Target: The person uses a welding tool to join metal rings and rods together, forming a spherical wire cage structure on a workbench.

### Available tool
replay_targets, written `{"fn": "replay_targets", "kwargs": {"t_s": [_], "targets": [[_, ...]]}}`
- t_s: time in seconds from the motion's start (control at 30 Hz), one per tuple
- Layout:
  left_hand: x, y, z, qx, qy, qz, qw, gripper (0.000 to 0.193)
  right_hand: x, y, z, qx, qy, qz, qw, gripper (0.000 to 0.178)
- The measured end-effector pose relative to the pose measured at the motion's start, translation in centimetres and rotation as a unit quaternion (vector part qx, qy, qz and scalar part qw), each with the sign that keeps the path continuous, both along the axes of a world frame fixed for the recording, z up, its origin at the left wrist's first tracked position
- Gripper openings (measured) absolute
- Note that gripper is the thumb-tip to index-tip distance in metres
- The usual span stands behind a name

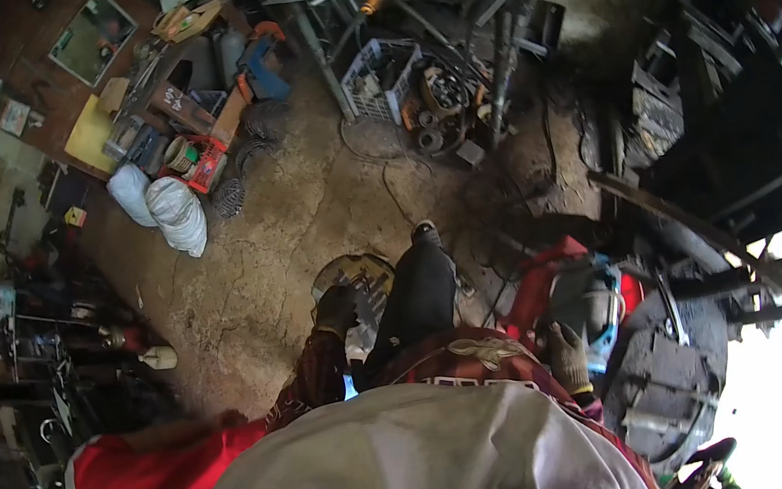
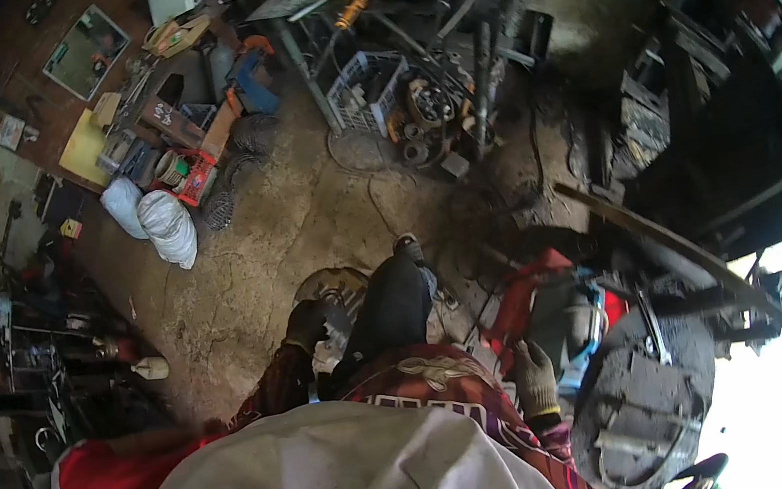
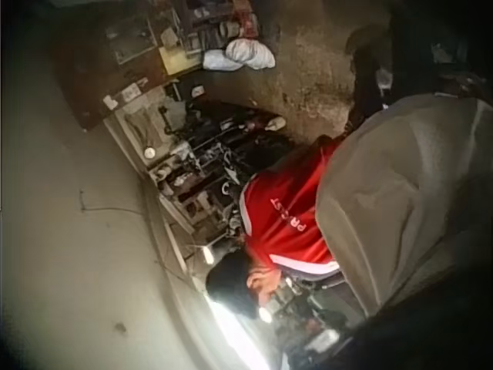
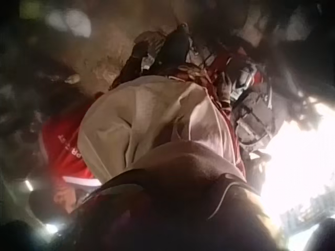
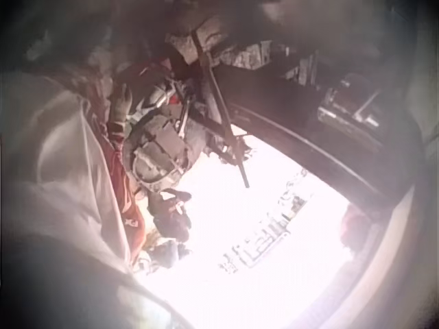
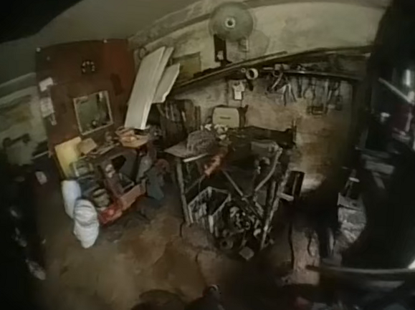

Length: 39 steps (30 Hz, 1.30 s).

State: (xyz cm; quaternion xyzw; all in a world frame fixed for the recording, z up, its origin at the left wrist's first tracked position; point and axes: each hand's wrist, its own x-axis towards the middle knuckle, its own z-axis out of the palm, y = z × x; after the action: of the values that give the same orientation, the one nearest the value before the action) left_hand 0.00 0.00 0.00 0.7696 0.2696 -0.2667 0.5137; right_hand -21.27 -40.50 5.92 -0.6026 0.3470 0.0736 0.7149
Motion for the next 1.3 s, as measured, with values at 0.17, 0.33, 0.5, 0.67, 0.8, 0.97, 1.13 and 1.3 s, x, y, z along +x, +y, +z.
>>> {"fn": "replay_targets", "kwargs": {"t_s": [0.17, 0.33, 0.5, 0.67, 0.8, 0.97, 1.13, 1.3], "targets": [[12.2, 5.5, -5.5, 0.088, -0.193, -0.216, 0.953, 0.038, 7.0, 0.0, -5.9, -0.179, -0.057, 0.027, 0.982, 0.028], [24.7, 4.6, -6.9, 0.022, -0.070, -0.106, 0.992, 0.030, 14.7, 0.6, -10.0, -0.196, -0.016, 0.005, 0.980, 0.029], [36.5, 10.2, -8.5, 0.123, -0.147, -0.303, 0.933, 0.027, 30.9, 5.6, -8.7, -0.514, -0.020, 0.337, 0.789, 0.028], [48.1, 14.9, -3.1, -0.015, 0.044, -0.088, 0.995, 0.028, 54.0, 15.8, 1.8, -0.300, -0.053, 0.243, 0.921, 0.031], [54.6, 20.2, 0.4, -0.078, -0.049, -0.013, 0.996, 0.018, 65.6, 19.6, 5.1, -0.161, -0.008, 0.279, 0.947, 0.032], [61.6, 23.1, 6.4, -0.002, -0.177, -0.044, 0.983, 0.023, 78.8, 24.5, 13.9, -0.185, -0.090, 0.351, 0.914, 0.032], [67.4, 22.3, 15.7, -0.074, -0.207, 0.074, 0.973, 0.029, 89.7, 26.7, 15.4, -0.359, -0.268, 0.300, 0.842, 0.032], [73.0, 22.1, 18.4, -0.064, -0.274, 0.041, 0.959, 0.026, 101.1, 27.5, 14.7, -0.312, -0.293, 0.156, 0.890, 0.049]]}}
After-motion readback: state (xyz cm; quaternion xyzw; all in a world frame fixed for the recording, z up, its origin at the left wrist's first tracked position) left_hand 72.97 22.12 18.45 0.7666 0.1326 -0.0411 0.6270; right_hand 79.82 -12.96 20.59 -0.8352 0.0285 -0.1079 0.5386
